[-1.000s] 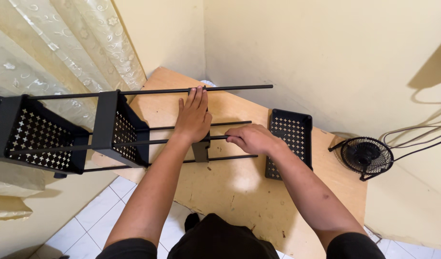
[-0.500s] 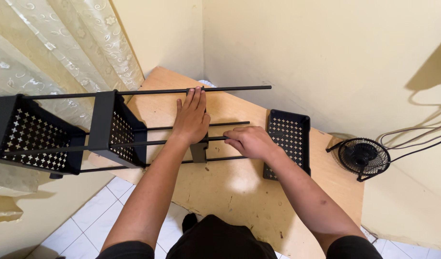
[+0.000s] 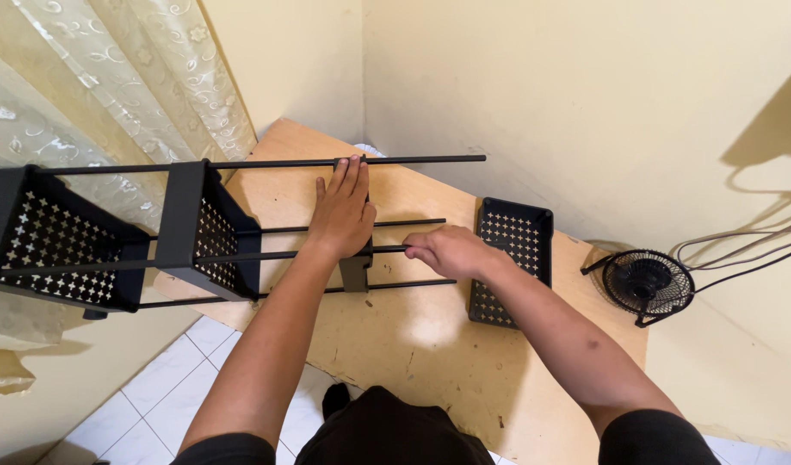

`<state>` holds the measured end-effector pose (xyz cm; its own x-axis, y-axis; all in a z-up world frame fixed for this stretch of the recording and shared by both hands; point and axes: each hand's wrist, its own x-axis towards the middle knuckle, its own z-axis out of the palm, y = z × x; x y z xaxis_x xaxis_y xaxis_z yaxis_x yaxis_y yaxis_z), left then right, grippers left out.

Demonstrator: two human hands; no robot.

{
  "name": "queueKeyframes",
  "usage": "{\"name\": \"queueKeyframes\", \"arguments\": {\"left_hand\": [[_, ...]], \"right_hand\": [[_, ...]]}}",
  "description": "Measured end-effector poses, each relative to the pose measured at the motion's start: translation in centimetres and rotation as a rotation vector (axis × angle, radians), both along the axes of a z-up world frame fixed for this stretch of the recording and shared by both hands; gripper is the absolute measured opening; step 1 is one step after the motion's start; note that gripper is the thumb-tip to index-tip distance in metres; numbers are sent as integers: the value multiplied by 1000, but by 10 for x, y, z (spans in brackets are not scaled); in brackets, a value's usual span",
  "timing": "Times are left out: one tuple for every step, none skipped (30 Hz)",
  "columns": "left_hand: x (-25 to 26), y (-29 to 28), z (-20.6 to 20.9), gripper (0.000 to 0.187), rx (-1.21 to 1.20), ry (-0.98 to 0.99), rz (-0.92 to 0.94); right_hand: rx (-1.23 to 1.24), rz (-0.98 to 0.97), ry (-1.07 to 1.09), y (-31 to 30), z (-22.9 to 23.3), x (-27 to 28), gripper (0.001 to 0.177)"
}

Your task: The person disassembles a three-tier black plastic rolling cart by removing the trays and detaching the vertical support rods. The cart is laid on its side on a wooden table, and the person removes each tray and rod one by one, placing them on the table.

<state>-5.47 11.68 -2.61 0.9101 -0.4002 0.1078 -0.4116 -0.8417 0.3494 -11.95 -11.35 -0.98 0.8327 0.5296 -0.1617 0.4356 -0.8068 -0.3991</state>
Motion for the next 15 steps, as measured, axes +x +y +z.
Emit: {"name": "queueKeyframes", "arguments": {"left_hand": [[0, 0, -1, 72, -1, 4, 1], [0, 0, -1, 72, -3, 7, 2], [0, -1, -1, 72, -5, 10, 2], [-1, -1, -1, 72, -7, 15, 2], [-1, -1, -2, 71, -2, 11, 4], [-1, -1, -2, 71, 3, 6, 3], [0, -1, -2, 71, 8, 0, 3], [-1, -1, -2, 71, 7, 3, 2], [-1, -1, -2, 71, 5, 6, 1], [0, 0, -1, 72, 4, 4, 2], [2, 0, 0, 72, -2, -1, -3], [1, 0, -1, 72, -8, 1, -7], [0, 1, -2, 72, -14, 3, -11], [0, 1, -3, 72, -18, 4, -9], [0, 0, -3, 72, -22, 6, -8]], "right_hand": [[-50, -25, -61, 0, -4, -4, 30], [-27, -11, -158, 0, -7, -8, 29], [-3, 3, -255, 0, -9, -11, 28], [20, 16, -351, 1, -11, -15, 28], [13, 32, -425, 2, -13, -17, 28], [5, 46, -500, 4, -13, -19, 28], [-4, 59, -576, 5, -13, -20, 28], [20, 80, -570, 4, -11, -20, 27], [43, 100, -564, 4, -7, -20, 26], [66, 122, -562, 4, -3, -17, 25], [24, 151, -577, 3, 3, -14, 24], [-17, 182, -584, 0, 9, -14, 23], [-58, 213, -590, -1, 14, -11, 22], [-1, 201, -429, 0, 18, -7, 25], [54, 188, -267, 1, 22, -2, 29]]}}
